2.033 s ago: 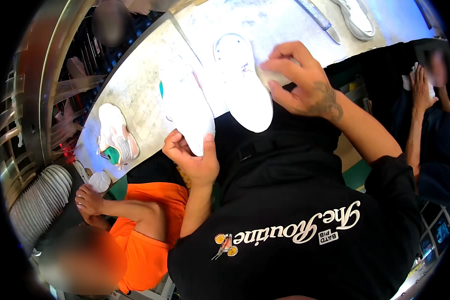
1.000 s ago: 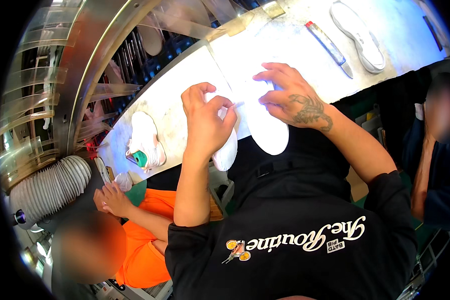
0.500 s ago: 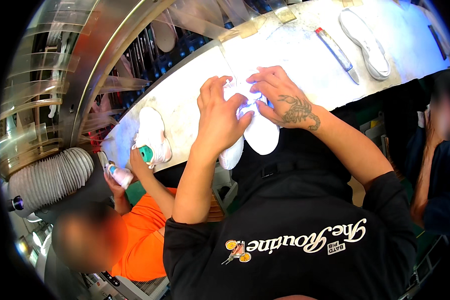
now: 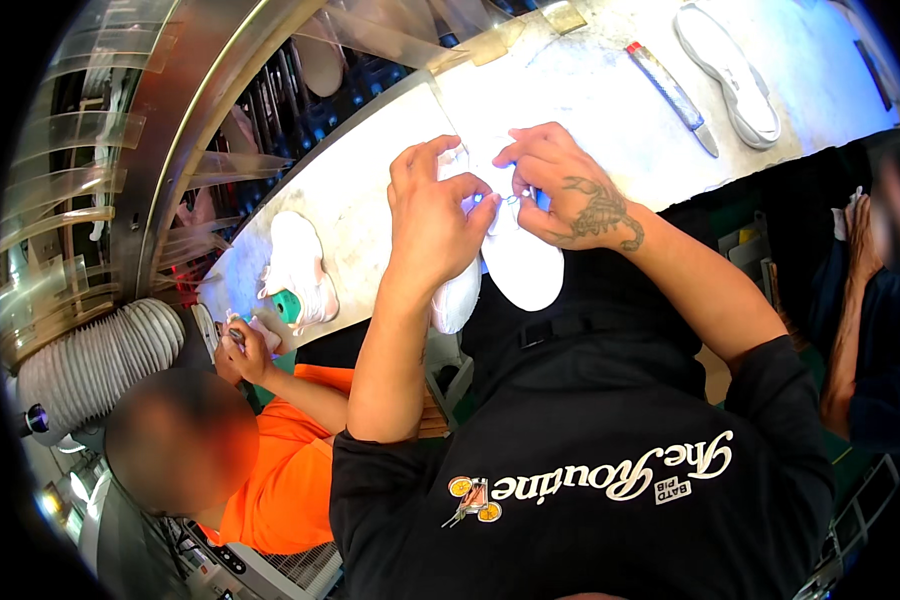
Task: The person assembles white sneakers by hand in a factory setting. They insert white foam insoles into the shoe uppers and then press teal-colored heel inserts into the heel cups. The person handles the shoes one at a time, rotating them to access different areas, and places the finished shoes on a nearby surface.
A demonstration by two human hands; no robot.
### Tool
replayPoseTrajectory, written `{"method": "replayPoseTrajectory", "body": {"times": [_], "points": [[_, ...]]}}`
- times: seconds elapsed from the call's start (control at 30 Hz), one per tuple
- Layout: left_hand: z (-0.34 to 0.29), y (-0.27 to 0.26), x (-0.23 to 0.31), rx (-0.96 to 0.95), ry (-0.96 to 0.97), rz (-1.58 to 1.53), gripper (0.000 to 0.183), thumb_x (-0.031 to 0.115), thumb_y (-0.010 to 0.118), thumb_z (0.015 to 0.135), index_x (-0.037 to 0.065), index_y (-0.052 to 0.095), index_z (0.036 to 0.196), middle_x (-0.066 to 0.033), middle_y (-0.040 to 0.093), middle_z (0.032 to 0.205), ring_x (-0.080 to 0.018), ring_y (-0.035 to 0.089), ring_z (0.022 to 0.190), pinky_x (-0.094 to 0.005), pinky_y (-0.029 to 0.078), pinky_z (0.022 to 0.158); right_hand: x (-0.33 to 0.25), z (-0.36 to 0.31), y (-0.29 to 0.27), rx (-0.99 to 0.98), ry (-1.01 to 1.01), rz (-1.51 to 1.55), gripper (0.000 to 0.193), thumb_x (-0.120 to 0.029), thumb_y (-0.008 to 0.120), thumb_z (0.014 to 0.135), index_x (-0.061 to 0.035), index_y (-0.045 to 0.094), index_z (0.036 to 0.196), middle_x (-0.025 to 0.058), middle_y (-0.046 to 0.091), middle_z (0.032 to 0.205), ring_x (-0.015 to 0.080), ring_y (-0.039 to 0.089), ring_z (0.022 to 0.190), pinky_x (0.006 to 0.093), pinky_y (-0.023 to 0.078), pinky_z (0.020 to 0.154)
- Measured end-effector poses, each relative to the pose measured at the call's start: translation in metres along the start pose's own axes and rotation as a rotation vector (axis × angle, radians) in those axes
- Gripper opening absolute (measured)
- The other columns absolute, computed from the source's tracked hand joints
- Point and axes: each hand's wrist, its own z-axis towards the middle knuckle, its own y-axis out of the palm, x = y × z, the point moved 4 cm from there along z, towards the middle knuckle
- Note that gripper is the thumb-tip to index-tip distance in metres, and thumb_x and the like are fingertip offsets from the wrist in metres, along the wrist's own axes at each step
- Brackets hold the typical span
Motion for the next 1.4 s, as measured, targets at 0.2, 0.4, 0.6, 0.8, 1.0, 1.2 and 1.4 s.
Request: {"method": "replayPoseTrajectory", "body": {"times": [0.2, 0.4, 0.6, 0.8, 1.0, 1.2, 1.4], "points": [[-0.006, -0.009, 0.005, 0.008, 0.022, -0.021, 0.027, 0.013, 0.092, 0.082, 0.007, 0.085, 0.108, -0.02, 0.058, 0.153, -0.0453, 0.042, 0.149, -0.0551, 0.041, 0.121, -0.003, 0.002, 0.003, 0.004, 0.035, -0.035, 0.018, -0.009, 0.084, 0.081, -0.0071, 0.077, 0.097, 0.0091, 0.072, 0.13, 0.0414, 0.059, 0.137, 0.049, 0.055, 0.108], [-0.022, -0.014, -0.003, 0.086, 0.019, 0.003, 0.045, 0.009, 0.094, 0.08, 0.006, 0.078, 0.122, -0.02, 0.059, 0.152, -0.0435, 0.049, 0.144, -0.0529, 0.047, 0.117, 0.0, -0.004, 0.003, -0.005, 0.007, -0.035, 0.01, -0.013, 0.086, 0.087, -0.0097, 0.082, 0.096, 0.0075, 0.072, 0.131, 0.036, 0.056, 0.14, 0.0473, 0.051, 0.113], [-0.025, -0.016, 0.0, 0.139, -0.027, 0.008, 0.042, 0.009, 0.094, 0.08, 0.006, 0.08, 0.119, -0.0187, 0.06, 0.151, -0.0431, 0.049, 0.144, -0.0517, 0.046, 0.118, -0.004, -0.004, 0.003, -0.071, 0.044, -0.113, 0.01, -0.017, 0.086, 0.09, -0.0116, 0.084, 0.098, 0.0045, 0.071, 0.137, 0.0352, 0.049, 0.15, 0.0543, 0.04, 0.123], [-0.009, -0.013, -0.001, 0.07, 0.021, 0.032, 0.017, 0.009, 0.091, 0.083, 0.008, 0.086, 0.1, -0.0152, 0.062, 0.151, -0.0419, 0.047, 0.146, -0.0524, 0.042, 0.121, -0.005, -0.003, 0.004, -0.082, 0.044, -0.122, 0.01, -0.018, 0.084, 0.092, -0.0123, 0.084, 0.1, 0.0034, 0.07, 0.14, 0.0335, 0.047, 0.153, 0.0544, 0.036, 0.125], [-0.016, -0.006, -0.005, 0.022, 0.114, 0.006, 0.014, 0.014, 0.089, 0.085, 0.012, 0.087, 0.099, -0.016, 0.062, 0.149, -0.0446, 0.045, 0.146, -0.0576, 0.036, 0.122, -0.005, -0.001, 0.006, -0.086, 0.062, -0.147, 0.012, -0.016, 0.08, 0.094, -0.0087, 0.082, 0.103, 0.0044, 0.07, 0.138, 0.0327, 0.049, 0.151, 0.0531, 0.037, 0.125], [-0.011, -0.006, 0.0, -0.039, 0.098, 0.035, 0.015, 0.013, 0.086, 0.086, 0.01, 0.084, 0.101, -0.016, 0.063, 0.148, -0.0426, 0.047, 0.143, -0.0555, 0.04, 0.119, -0.005, -0.001, 0.006, -0.041, 0.021, -0.154, 0.007, -0.011, 0.075, 0.092, -0.0074, 0.075, 0.098, 0.0048, 0.069, 0.137, 0.0353, 0.051, 0.149, 0.0528, 0.04, 0.121], [-0.012, -0.004, -0.001, -0.029, 0.09, 0.024, 0.013, 0.017, 0.083, 0.088, 0.01, 0.086, 0.099, -0.0182, 0.063, 0.148, -0.0459, 0.048, 0.144, -0.0586, 0.034, 0.122, -0.005, -0.001, 0.005, -0.082, 0.036, -0.122, 0.012, -0.012, 0.075, 0.092, -0.0063, 0.078, 0.101, 0.0066, 0.069, 0.136, 0.0342, 0.051, 0.148, 0.0537, 0.038, 0.124]]}}
